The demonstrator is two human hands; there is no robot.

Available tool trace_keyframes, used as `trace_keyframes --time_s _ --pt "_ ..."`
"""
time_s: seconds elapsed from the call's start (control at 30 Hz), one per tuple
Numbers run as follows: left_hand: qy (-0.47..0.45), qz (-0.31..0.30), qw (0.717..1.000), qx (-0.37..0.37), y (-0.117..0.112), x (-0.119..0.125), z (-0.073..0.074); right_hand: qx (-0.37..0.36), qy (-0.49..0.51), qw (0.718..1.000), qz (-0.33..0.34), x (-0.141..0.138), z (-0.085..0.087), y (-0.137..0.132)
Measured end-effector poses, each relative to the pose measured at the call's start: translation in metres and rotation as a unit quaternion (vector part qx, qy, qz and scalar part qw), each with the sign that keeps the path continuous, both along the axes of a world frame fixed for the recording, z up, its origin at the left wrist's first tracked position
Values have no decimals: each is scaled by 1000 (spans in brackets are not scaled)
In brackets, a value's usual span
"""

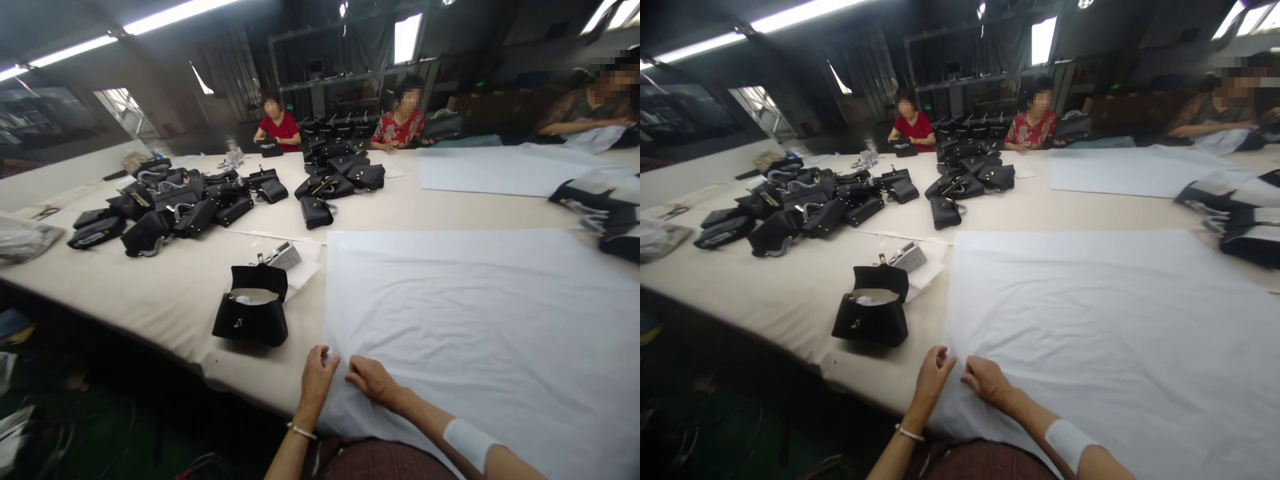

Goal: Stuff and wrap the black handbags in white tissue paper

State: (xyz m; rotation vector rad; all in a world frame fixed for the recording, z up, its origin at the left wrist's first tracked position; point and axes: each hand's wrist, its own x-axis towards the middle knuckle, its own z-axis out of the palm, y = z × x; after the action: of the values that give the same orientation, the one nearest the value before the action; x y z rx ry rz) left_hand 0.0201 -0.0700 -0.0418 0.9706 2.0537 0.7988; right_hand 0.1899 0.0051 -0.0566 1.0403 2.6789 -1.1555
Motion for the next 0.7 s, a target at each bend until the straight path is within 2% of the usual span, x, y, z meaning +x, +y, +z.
trace_keyframes --time_s 0.13,0.2,0.27,0.33,0.43,0.5,0.57,0.63,0.7 --pt "-84 -35 996 -3 36 8 -3 -27 71 996 -39 15 -4 -4" --pt "-146 -45 988 -39 58 18 -6 -46 96 991 -75 31 -12 -1" --pt "-248 -46 965 -78 81 31 -7 -60 85 988 -118 55 -19 4" --pt "-343 -66 934 -78 105 48 -5 -74 75 980 -171 86 -22 11" --pt "-412 -114 901 -71 142 88 3 -38 117 952 -279 141 -22 22" --pt "-439 -149 884 -65 166 125 6 16 161 909 -384 183 -22 33" --pt "-444 -198 872 -54 186 166 4 58 190 842 -501 226 -23 47" --pt "-389 -247 885 -69 199 202 -2 81 191 769 -605 271 -25 61" --pt "-308 -269 906 -111 205 225 -11 112 171 714 -669 315 -27 73"
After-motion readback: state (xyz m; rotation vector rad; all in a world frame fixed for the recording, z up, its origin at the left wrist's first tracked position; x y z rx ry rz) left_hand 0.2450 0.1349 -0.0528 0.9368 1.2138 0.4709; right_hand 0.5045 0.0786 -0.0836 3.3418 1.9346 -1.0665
